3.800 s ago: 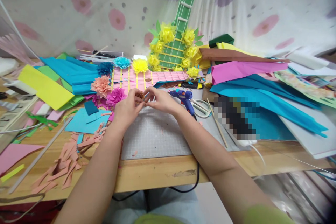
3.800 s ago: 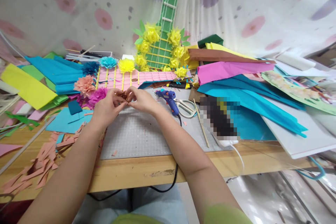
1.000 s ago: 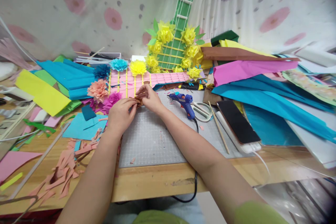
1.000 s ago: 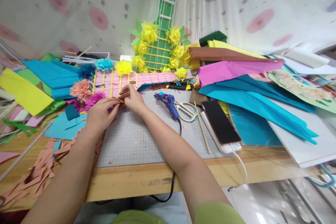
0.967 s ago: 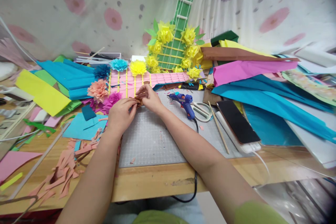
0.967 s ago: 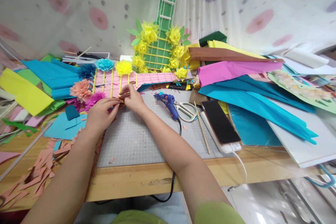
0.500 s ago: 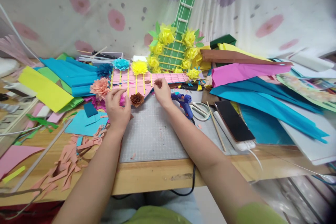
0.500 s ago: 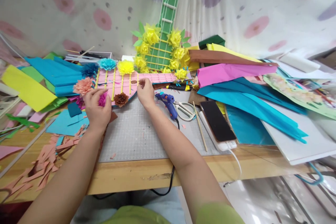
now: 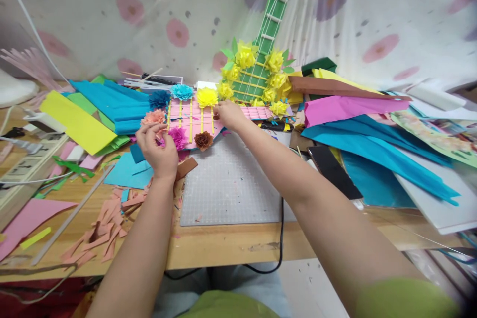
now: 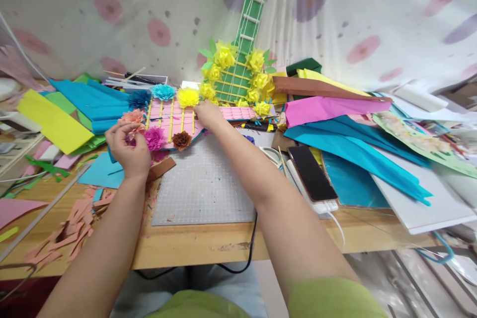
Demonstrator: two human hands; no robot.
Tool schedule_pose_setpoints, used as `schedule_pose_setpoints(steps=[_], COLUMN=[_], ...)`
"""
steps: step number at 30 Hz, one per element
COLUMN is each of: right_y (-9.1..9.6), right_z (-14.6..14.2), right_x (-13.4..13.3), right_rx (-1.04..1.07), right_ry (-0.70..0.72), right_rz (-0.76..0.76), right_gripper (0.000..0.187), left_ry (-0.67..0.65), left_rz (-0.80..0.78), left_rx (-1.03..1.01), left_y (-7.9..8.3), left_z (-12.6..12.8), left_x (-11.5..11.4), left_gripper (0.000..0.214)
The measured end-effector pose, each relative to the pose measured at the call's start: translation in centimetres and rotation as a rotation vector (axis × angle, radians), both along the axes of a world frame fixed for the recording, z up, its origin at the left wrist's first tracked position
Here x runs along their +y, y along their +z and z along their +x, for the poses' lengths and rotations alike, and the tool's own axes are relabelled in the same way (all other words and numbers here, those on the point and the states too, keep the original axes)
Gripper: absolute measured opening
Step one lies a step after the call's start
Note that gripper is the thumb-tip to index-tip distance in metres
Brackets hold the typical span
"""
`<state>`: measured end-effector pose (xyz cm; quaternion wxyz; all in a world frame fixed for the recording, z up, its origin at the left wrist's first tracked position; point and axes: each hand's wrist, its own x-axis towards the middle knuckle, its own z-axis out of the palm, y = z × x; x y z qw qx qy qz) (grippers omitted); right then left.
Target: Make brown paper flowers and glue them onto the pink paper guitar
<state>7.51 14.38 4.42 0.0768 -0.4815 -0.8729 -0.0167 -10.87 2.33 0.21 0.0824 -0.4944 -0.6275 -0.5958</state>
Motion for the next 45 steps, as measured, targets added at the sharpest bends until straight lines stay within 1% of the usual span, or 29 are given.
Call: schedule_pose_setpoints(steps=[4,7,10,14,18,21,27,30,34,37,39,40,42,45], right_y=[0.2,0.1,-0.1,-0.2,0.0,0.2,-0.1,-0.4,-0.1,0.2,0.1,0.0,-0.2,-0.4], right_z=[0.0,0.1,0.3,0.7,1.0,1.1,1.2,1.0,0.7,0.6,0.7,0.7,0.9,1.1], right_x=[0.2,0.6,1.2,1.3,1.0,0.8,1.1,1.3,1.2,1.0,1.0,1.0,0.9,0.9], right_rx=[-0.005,0.007,0.018,-0.007,-0.059,-0.090,-0.068,-0.100,-0.117,-0.094,-0.069,-0.064,-0.088,-0.187], right_ry=[-0.006,-0.035,-0.028,0.049,0.183,0.212,0.196,0.186,0.165,0.126,0.103,0.114,0.182,0.282], right_rz=[-0.021,-0.061,-0.084,-0.058,-0.014,-0.013,-0.030,-0.026,-0.025,-0.046,-0.031,-0.012,0.039,0.107], right_gripper=[0.018,0.019,0.028,0.038,0.030,0.026,0.023,0.024,0.021,0.018,0.023,0.026,0.031,0.029], left_ry=[-0.071,-0.063,-0.039,-0.036,-0.005,0.010,-0.010,-0.029,-0.018,-0.038,-0.053,-0.059,-0.067,-0.074], left_rz=[-0.005,0.012,0.025,0.023,0.015,0.017,0.021,0.018,-0.020,-0.014,-0.009,-0.006,0.006,0.021], left_rx=[-0.065,-0.042,-0.001,0.026,0.070,0.096,0.078,0.057,0.058,0.040,0.020,0.010,-0.008,-0.035], left_y=[0.1,0.1,0.1,0.3,0.2,-0.1,-0.2,-0.1,0.0,0.0,0.0,0.0,0.0,0.1], left_z=[0.1,0.1,0.1,0.1,0.2,0.1,0.0,0.2,0.3,0.3,0.3,0.3,0.4,0.5], left_x=[0.0,0.0,0.0,0.0,0.0,0.2,0.3,0.2,0.1,0.1,0.1,0.1,0.1,0.1], left_gripper=[0.021,0.020,0.020,0.019,0.019,0.019,0.020,0.019,0.020,0.020,0.020,0.020,0.020,0.020])
